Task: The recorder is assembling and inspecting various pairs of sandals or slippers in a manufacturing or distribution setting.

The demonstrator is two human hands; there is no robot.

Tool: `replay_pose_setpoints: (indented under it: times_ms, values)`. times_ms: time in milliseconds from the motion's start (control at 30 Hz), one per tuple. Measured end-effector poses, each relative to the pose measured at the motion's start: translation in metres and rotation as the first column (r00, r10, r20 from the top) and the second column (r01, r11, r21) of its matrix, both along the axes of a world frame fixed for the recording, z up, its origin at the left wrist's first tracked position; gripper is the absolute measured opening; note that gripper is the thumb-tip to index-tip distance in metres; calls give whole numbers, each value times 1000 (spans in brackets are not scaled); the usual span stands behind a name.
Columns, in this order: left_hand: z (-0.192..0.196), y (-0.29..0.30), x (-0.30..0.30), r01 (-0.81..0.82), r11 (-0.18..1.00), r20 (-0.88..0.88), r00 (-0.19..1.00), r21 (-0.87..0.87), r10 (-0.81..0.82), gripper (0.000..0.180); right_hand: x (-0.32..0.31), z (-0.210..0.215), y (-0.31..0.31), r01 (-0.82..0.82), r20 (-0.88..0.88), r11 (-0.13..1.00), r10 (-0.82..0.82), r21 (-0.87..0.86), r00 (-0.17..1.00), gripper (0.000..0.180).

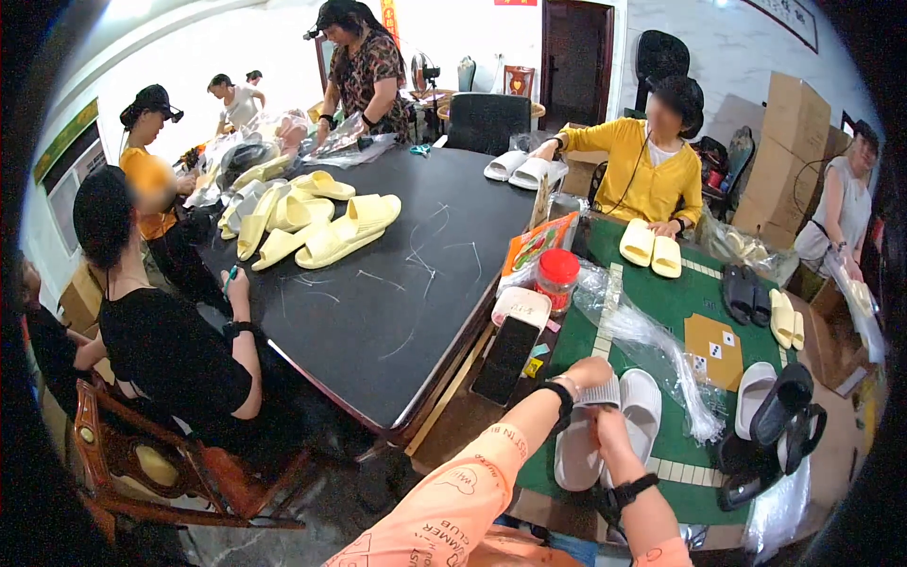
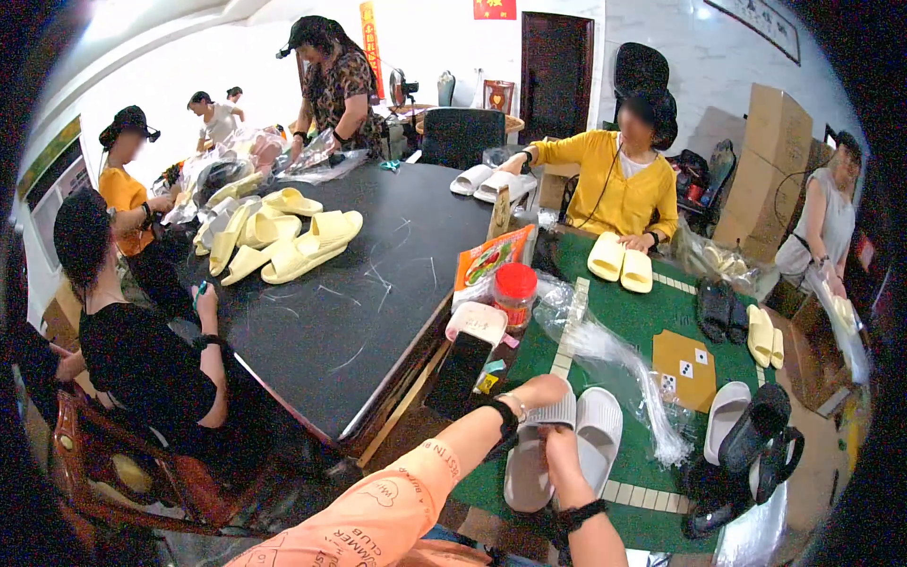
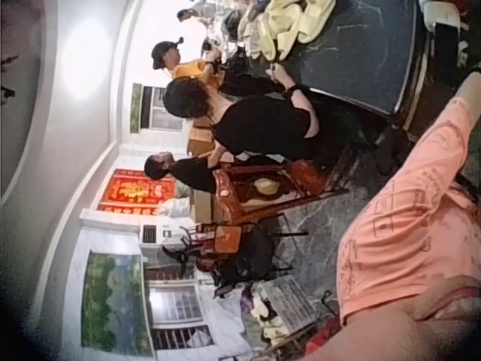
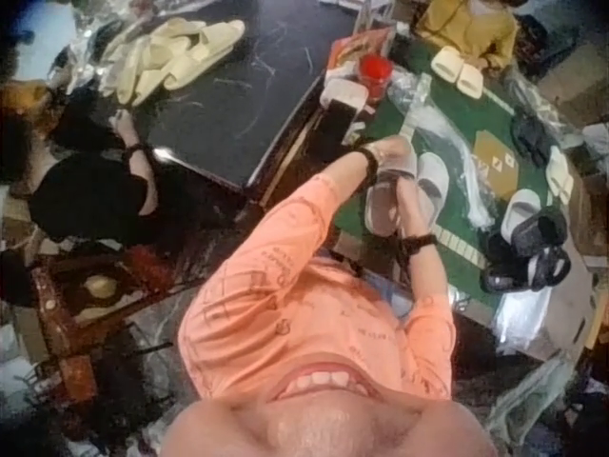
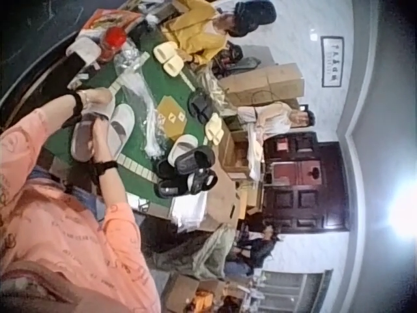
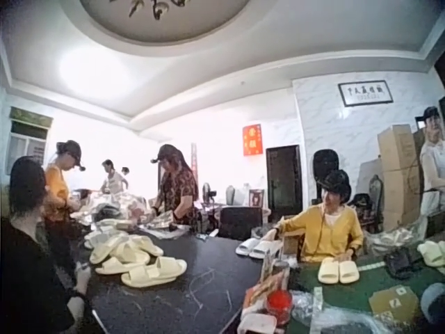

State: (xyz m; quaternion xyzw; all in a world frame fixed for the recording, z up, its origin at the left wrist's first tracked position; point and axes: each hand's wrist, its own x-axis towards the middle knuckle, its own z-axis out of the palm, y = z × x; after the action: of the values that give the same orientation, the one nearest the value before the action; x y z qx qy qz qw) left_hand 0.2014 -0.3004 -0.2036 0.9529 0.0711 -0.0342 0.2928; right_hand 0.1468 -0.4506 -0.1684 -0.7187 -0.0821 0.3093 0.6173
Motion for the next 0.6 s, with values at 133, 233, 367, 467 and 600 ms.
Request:
replay_pose_setpoints:
  times_ms: [133,233,367,467,600]
  values:
    - [35,-37,-13,-185,970,-90,981,-159,172,36,12,-26,-18,20,218,994,4,-106,976,15]
    - [21,-12,-12,85,996,-19,996,-1,-85,37,-11,19,-35,52,662,938,203,-344,722,19]
    - [33,6,-10,-129,960,-164,982,-247,90,37,0,29,-83,127,593,924,121,-360,796,22]
    - [9,18,17,165,983,12,986,83,-167,38,7,30,-109,160,322,951,-69,-264,944,21]
    - [-27,49,22,121,984,4,993,-131,-122,46,-11,50,-93,21,-178,996,-36,-84,983,15]
